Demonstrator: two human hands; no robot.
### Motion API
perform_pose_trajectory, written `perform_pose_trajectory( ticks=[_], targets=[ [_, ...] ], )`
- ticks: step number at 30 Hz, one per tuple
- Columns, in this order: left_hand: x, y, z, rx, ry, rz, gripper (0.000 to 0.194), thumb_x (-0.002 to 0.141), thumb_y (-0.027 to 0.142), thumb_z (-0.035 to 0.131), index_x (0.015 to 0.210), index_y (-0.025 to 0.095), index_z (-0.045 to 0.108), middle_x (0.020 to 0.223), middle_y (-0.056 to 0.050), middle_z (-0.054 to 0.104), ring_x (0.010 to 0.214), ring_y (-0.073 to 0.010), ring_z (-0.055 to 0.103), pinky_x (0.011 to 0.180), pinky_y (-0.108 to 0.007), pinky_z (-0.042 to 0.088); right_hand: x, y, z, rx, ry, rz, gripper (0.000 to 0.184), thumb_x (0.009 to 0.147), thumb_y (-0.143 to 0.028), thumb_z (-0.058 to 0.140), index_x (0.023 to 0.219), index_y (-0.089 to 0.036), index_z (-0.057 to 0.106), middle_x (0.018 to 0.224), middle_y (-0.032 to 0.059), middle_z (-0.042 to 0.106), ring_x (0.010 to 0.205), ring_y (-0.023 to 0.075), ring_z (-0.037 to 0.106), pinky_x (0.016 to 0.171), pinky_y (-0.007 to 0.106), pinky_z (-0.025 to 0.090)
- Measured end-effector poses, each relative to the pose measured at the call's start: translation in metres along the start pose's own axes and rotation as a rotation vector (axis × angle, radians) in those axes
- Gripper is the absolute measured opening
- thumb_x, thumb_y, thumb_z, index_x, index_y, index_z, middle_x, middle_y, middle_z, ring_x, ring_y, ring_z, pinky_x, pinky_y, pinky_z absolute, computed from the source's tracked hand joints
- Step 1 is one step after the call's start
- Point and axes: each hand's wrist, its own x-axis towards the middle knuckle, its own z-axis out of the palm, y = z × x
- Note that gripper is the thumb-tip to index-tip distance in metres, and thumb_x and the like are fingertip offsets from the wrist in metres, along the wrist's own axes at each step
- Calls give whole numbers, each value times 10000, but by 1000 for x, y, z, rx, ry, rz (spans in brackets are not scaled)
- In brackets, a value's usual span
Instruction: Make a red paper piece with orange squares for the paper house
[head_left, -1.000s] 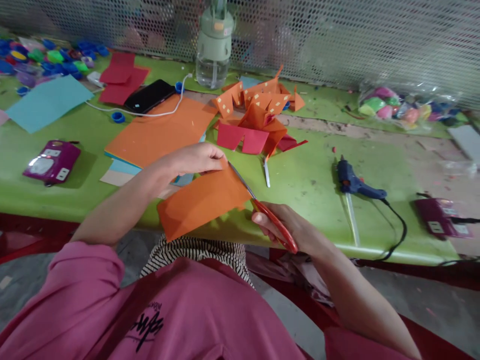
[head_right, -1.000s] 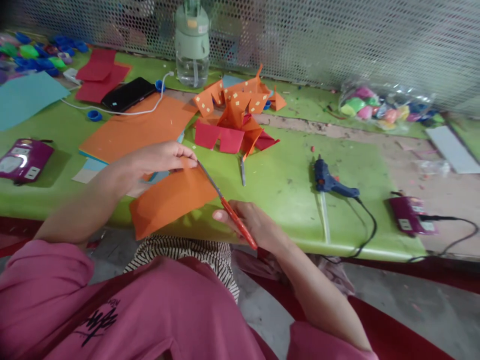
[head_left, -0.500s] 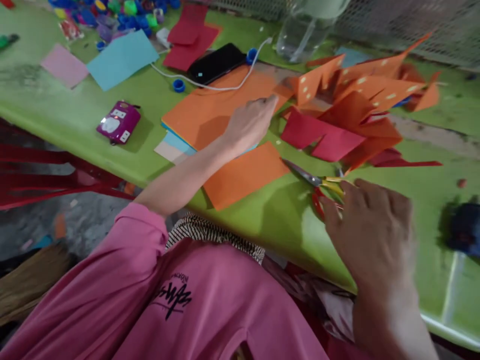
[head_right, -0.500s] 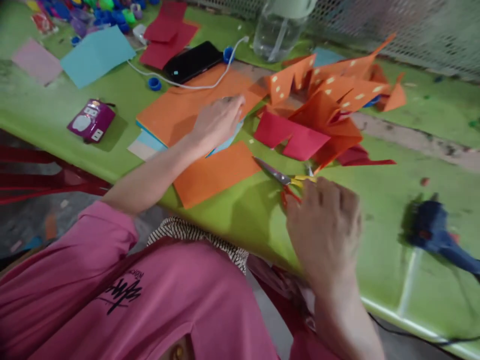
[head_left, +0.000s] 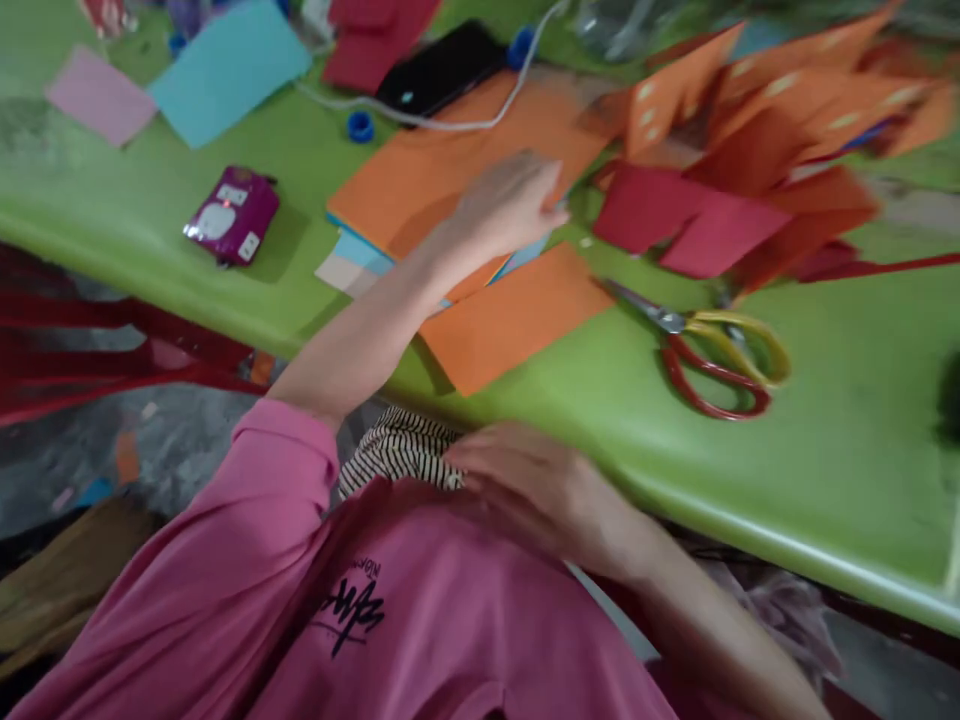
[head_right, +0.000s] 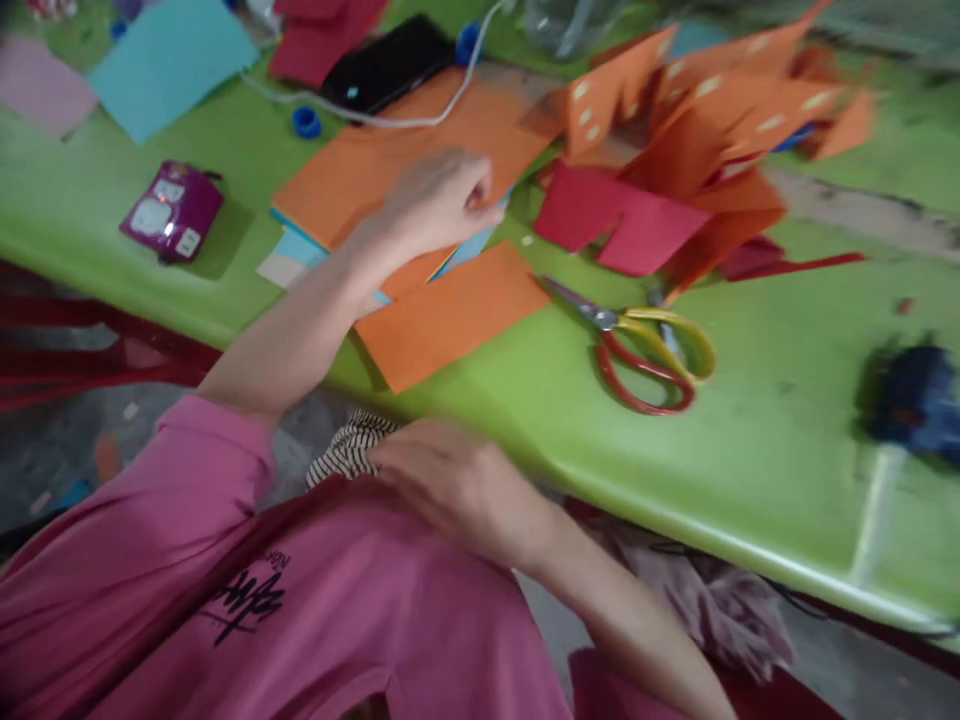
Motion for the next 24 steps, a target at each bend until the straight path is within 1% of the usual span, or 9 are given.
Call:
perform_pose_trajectory(
  ticks=[3, 4, 6, 9, 11, 14, 18, 22, 24],
  targets=[
    [3, 0, 2, -81, -85, 8, 263, 906, 351, 582, 1041, 130, 631, 1118, -135, 668, 1149, -273, 588, 972, -355, 422, -31, 8, -58, -591, 420, 278, 215, 983, -210, 500, 1115, -211, 669, 1072, 116, 744, 1027, 254, 673, 925, 440, 528],
    [3, 1, 2, -95, -103, 3, 277, 897, 352, 595, 1045, 121, 629, 1123, -150, 663, 1145, -289, 586, 970, -372, 421, -42, 15, -74, -766, 507, 397, 234, 979, -214, 480, 1110, -188, 672, 1100, 152, 731, 1035, 294, 663, 935, 485, 510],
    [3, 3, 3, -106, -142, 18, 372, 862, 382, 648, 1105, 103, 613, 1162, -171, 645, 1145, -303, 581, 969, -382, 422, -59, 32, -97, -933, 512, 667, 303, 940, -178, 481, 1192, -129, 643, 1185, 231, 684, 1109, 359, 623, 967, 551, 471],
    [1, 8, 5, -91, -196, 56, 447, 813, 377, 707, 1159, 115, 597, 1169, -157, 648, 1139, -288, 578, 974, -366, 419, -76, 56, -111, -924, 413, 825, 357, 903, -178, 495, 1230, -110, 620, 1189, 250, 673, 1102, 366, 609, 950, 542, 461],
    [1, 10, 7, -93, -232, 84, 330, 818, 326, 692, 1085, 144, 624, 1140, -132, 660, 1110, -268, 587, 958, -354, 426, -78, 65, -111, -912, 392, 814, 370, 910, -205, 476, 1246, -129, 611, 1234, 221, 664, 1115, 355, 598, 941, 526, 457],
    [3, 12, 8, -123, -285, 101, 159, 846, 249, 626, 981, 166, 636, 1130, -111, 656, 1085, -236, 592, 933, -330, 433, -70, 71, -108, -899, 457, 720, 372, 929, -259, 478, 1262, -154, 607, 1257, 175, 665, 1133, 344, 593, 942, 514, 461],
    [6, 14, 8, -135, -302, 105, 364, 838, 221, 622, 1193, 169, 556, 1251, -116, 608, 1091, -209, 585, 907, -298, 433, -44, 74, -102, -757, 466, 529, 307, 947, -317, 516, 1178, -169, 654, 1137, 140, 713, 1055, 311, 625, 939, 477, 485],
    [5, 14, 8, -107, -364, 125, 112, 845, 200, 564, 939, 178, 619, 1009, -78, 681, 960, -201, 616, 855, -294, 443, -22, 73, -93, -669, 392, 451, 314, 948, -342, 544, 1198, -185, 651, 1143, 131, 710, 1054, 304, 623, 939, 469, 482],
    [2, 14, 7, -93, -345, 139, 81, 851, 200, 548, 893, 184, 616, 1075, -91, 667, 1021, -204, 605, 894, -292, 436, -18, 73, -88, -677, 382, 462, 321, 951, -334, 537, 1215, -186, 646, 1158, 131, 703, 1057, 303, 615, 938, 466, 476]
  ],
)
